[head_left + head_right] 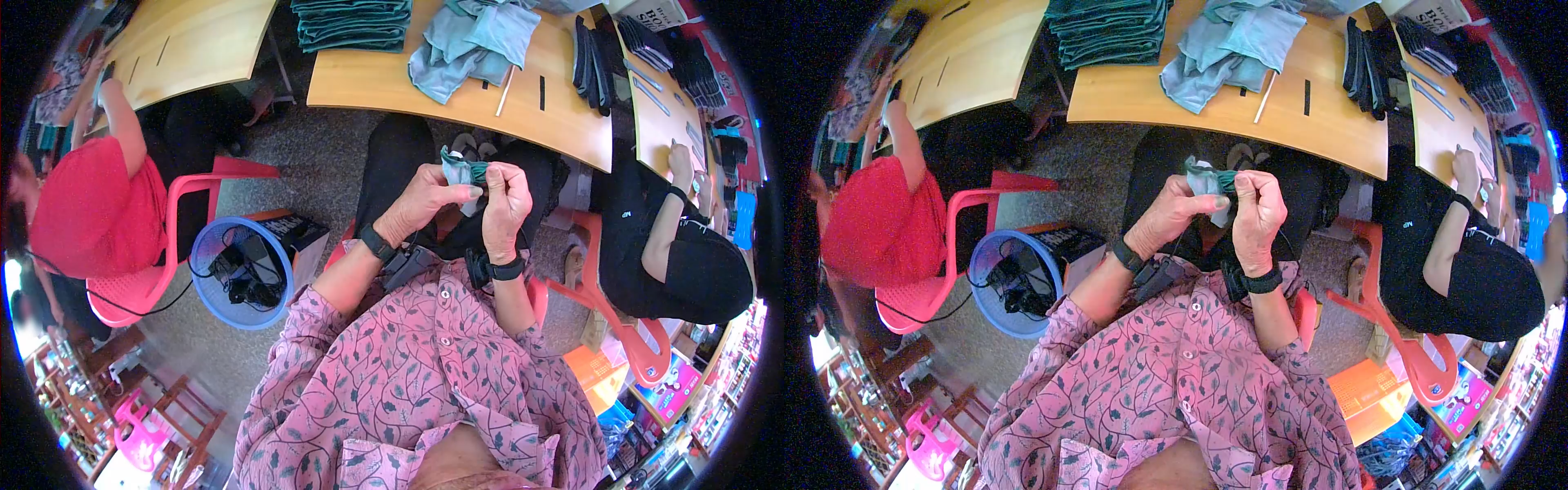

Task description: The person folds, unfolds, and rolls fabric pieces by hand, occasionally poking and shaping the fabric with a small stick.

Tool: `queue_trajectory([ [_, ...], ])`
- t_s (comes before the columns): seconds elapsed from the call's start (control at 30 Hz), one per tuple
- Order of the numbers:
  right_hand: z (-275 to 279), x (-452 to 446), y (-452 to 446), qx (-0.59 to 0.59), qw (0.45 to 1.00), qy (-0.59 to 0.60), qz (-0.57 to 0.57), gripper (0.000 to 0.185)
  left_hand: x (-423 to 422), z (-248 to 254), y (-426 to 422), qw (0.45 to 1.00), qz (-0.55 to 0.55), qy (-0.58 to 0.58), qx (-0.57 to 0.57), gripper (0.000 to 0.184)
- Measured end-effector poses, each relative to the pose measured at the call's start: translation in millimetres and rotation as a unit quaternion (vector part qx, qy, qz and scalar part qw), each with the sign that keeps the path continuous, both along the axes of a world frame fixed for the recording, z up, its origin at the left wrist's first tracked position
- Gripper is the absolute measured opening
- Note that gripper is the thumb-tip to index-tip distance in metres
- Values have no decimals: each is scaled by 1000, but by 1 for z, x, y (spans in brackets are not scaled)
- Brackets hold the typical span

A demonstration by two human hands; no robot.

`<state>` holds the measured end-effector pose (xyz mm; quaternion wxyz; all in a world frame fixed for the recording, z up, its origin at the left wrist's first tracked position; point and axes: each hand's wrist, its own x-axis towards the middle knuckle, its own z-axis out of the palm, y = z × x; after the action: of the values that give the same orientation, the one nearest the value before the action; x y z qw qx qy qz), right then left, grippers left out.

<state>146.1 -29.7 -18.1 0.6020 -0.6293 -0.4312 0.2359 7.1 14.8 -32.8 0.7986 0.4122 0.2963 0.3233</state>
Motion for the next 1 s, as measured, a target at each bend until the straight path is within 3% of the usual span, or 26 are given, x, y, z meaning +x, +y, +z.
queue_trajectory([
  [0.13, 3, 12, 0, -54, 998, 14, -40, 19, -9, 4, 12, 996, 69, 52, 19, 8],
  [0.17, 5, 16, 1, -54, 998, 14, -43, 19, -12, 4, 17, 990, 98, 68, 70, 10],
  [0.27, 14, 22, 3, -88, 993, 59, -54, 21, -13, 7, 21, 979, 181, 52, 82, 7],
  [0.43, 10, 10, 7, -70, 995, 20, -73, 18, -6, 33, -1, 985, 110, 42, 128, 13],
  [0.5, 14, 4, 6, -64, 995, -1, -70, 18, -5, 44, -7, 998, 22, 49, 28, 15],
  [0.57, 18, -1, 4, -37, 999, -6, -33, 18, 5, 28, -9, 995, 34, 78, 55, 12],
  [0.63, 16, -5, 0, -45, 999, 20, -10, 17, 11, 24, -7, 981, 120, 102, 117, 13],
  [0.8, 18, -12, -2, -47, 988, 140, 37, 14, 11, 15, -5, 978, 150, 100, 101, 17],
  [0.93, 15, -9, -1, -61, 964, 254, 56, 14, 6, 13, -1, 991, 129, 27, 9, 17],
  [1.0, 15, -9, -1, -67, 964, 252, 59, 15, 4, 10, 2, 993, 113, 9, -27, 14],
])
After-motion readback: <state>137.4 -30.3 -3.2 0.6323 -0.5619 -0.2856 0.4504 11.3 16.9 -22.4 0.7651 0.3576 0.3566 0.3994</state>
